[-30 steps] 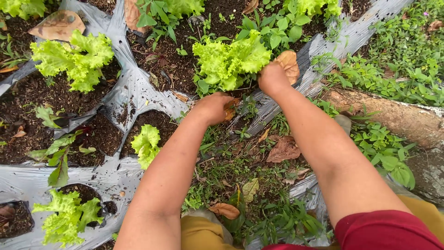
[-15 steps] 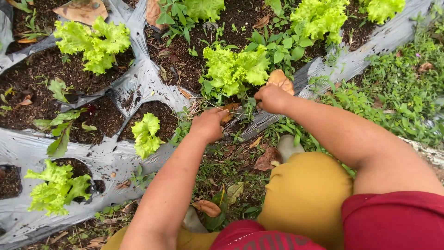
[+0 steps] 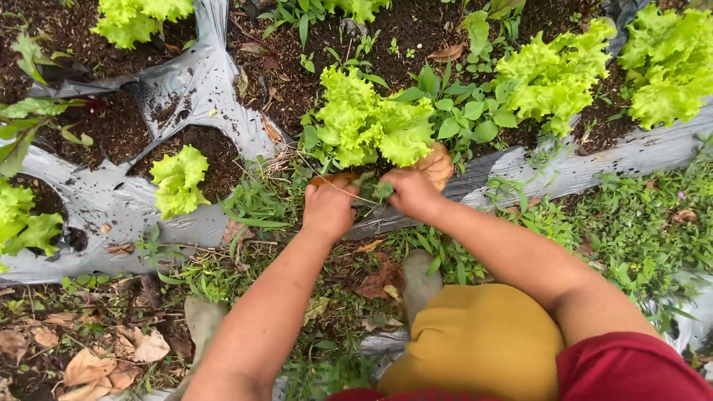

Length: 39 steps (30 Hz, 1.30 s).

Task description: The person is kneeling in a garden and removing weeds by hand from around lettuce plants growing in a plastic-covered bed. They pull the weeds from the soil and discard them to the side.

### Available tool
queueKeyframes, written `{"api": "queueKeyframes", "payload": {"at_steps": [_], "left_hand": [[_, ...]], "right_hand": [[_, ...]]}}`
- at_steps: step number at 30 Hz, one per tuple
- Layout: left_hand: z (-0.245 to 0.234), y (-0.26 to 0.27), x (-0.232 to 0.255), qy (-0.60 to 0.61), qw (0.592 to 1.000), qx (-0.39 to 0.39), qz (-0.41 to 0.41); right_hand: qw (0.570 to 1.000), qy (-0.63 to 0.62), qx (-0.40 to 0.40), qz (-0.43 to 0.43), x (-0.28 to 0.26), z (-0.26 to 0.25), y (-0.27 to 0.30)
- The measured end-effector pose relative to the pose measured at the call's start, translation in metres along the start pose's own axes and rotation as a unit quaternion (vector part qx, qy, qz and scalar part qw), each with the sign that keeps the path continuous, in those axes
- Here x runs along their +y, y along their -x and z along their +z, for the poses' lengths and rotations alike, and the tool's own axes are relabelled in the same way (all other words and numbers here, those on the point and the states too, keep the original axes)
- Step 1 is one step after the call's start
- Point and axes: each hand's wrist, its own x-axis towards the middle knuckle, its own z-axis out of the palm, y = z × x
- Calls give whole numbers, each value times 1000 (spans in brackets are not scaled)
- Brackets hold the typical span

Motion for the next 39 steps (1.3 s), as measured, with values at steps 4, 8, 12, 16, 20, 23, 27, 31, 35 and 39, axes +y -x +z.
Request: {"api": "queueKeyframes", "payload": {"at_steps": [4,8,12,16,20,23,27,31,35,39], "left_hand": [[35,-20,-25,38,999,11,-24],[18,-27,-25,115,992,10,-42],[28,-26,-32,189,980,49,-35],[37,-29,-36,219,973,38,-55],[46,-33,-40,234,969,41,-62],[47,-34,-42,236,968,52,-62],[48,-34,-42,226,971,58,-55],[55,-37,-43,223,971,38,-75],[54,-36,-43,221,972,31,-80],[64,-38,-47,221,972,29,-79]], "right_hand": [[998,-30,-45,-29,-3,-14,2],[969,170,-121,-129,-82,-61,-24],[912,248,-166,-283,-27,-1,-27],[892,295,-191,-285,-20,22,-24],[881,332,-107,-320,-15,44,-16],[879,320,-94,-342,-23,38,-19],[873,318,-85,-359,-34,27,-17],[885,299,-92,-344,-37,40,-13],[893,291,-100,-329,-34,43,-19],[925,225,-134,-275,-30,35,-15]]}}
